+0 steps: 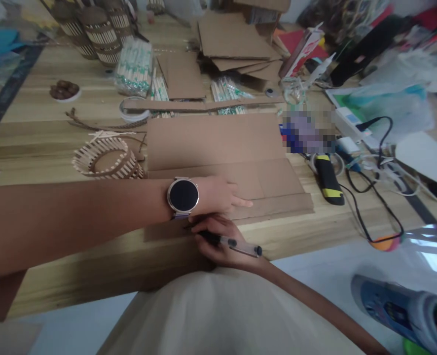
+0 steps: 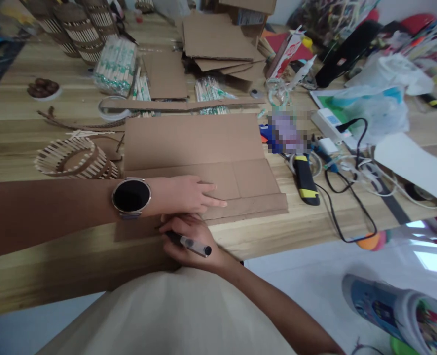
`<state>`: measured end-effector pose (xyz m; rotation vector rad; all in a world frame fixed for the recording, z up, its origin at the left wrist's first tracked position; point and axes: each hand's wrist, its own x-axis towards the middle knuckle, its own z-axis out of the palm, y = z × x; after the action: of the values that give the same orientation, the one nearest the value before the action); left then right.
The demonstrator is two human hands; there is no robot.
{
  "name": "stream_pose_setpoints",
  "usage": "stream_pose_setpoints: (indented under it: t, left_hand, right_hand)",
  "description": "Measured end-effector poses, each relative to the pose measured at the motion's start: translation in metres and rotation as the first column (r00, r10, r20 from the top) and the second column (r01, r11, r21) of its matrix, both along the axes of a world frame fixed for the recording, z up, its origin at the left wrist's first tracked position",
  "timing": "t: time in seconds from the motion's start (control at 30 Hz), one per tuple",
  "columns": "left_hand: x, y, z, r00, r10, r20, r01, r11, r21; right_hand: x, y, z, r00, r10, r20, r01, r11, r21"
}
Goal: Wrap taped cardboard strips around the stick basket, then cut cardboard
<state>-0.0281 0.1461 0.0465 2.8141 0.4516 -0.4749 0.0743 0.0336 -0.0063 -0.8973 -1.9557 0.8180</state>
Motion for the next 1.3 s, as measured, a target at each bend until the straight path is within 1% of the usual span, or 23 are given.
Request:
stream_pose_setpoints:
  t: [0.1, 0.13, 0.2, 0.27, 0.33, 0.37, 0.4, 0.43, 0.47, 0.53, 0.57, 0.63, 0.7, 0.8, 0.93, 1.2, 1.3]
  left_hand:
    - [-0.002, 0.002, -0.006, 0.981, -0.194, 0.003, 0.194, 0.981, -0.01]
    - [-0.003, 0.003, -0.008, 0.975, -0.223, 0.006, 0.223, 0.975, -0.004]
    - [-0.003, 0.004, -0.011, 0.969, -0.248, 0.003, 0.248, 0.969, 0.004]
    - [-0.002, 0.005, -0.01, 0.968, -0.253, -0.008, 0.253, 0.968, 0.005]
    - [0.0, 0.005, -0.008, 0.968, -0.25, -0.025, 0.25, 0.968, 0.007]
    - [0.001, 0.005, -0.007, 0.968, -0.248, -0.034, 0.248, 0.969, 0.011]
    - [0.002, 0.005, -0.005, 0.968, -0.246, -0.044, 0.247, 0.969, 0.018]
    - [0.002, 0.005, -0.004, 0.967, -0.247, -0.055, 0.249, 0.968, 0.024]
    - [0.002, 0.004, -0.003, 0.966, -0.25, -0.066, 0.253, 0.967, 0.03]
    - [0.002, 0.004, -0.002, 0.961, -0.263, -0.082, 0.267, 0.963, 0.043]
    - [0.002, 0.003, -0.002, 0.959, -0.27, -0.086, 0.275, 0.96, 0.053]
    - [0.001, 0.001, 0.0, 0.957, -0.276, -0.092, 0.284, 0.955, 0.082]
    - [0.0, -0.002, 0.003, 0.957, -0.273, -0.102, 0.284, 0.952, 0.114]
    - [0.0, -0.005, 0.009, 0.96, -0.26, -0.107, 0.274, 0.95, 0.149]
    - [0.0, -0.006, 0.011, 0.962, -0.253, -0.099, 0.267, 0.949, 0.168]
    - [0.0, -0.005, 0.002, 0.961, -0.27, -0.065, 0.277, 0.945, 0.171]
    - [0.002, -0.005, -0.004, 0.966, -0.25, -0.059, 0.256, 0.955, 0.151]
  right_hand:
    - [0.021, -0.003, 0.004, 0.996, -0.069, 0.051, 0.07, 0.997, -0.019]
    - [0.034, -0.005, 0.005, 0.99, -0.11, 0.084, 0.112, 0.994, -0.014]
    - [0.065, -0.01, 0.008, 0.954, -0.227, 0.194, 0.231, 0.973, 0.001]
    - [0.097, -0.015, 0.013, 0.886, -0.38, 0.266, 0.386, 0.922, 0.029]
    - [0.119, -0.02, 0.02, 0.825, -0.501, 0.261, 0.51, 0.859, 0.036]
    - [0.123, -0.021, 0.023, 0.816, -0.527, 0.24, 0.534, 0.844, 0.037]
    - [0.122, -0.022, 0.027, 0.823, -0.525, 0.217, 0.531, 0.847, 0.033]
    - [0.117, -0.021, 0.029, 0.849, -0.492, 0.195, 0.496, 0.868, 0.028]
    - [0.107, -0.018, 0.03, 0.886, -0.43, 0.175, 0.433, 0.901, 0.018]
    - [0.079, -0.012, 0.03, 0.961, -0.245, 0.13, 0.249, 0.968, -0.017]
    - [0.064, -0.008, 0.027, 0.984, -0.146, 0.099, 0.151, 0.987, -0.045]
    - [0.038, -0.001, 0.02, 0.999, 0.016, 0.032, -0.014, 0.997, -0.075]
    - [0.02, 0.004, 0.012, 0.996, 0.091, -0.021, -0.092, 0.993, -0.073]
    - [0.01, 0.007, 0.005, 0.995, 0.089, -0.053, -0.092, 0.994, -0.062]
    - [0.009, 0.007, 0.003, 0.996, 0.079, -0.039, -0.08, 0.996, -0.043]
    - [0.004, 0.006, -0.006, 0.996, 0.082, -0.022, -0.082, 0.997, -0.004]
    - [0.008, 0.005, -0.003, 0.995, 0.1, -0.013, -0.1, 0.995, -0.008]
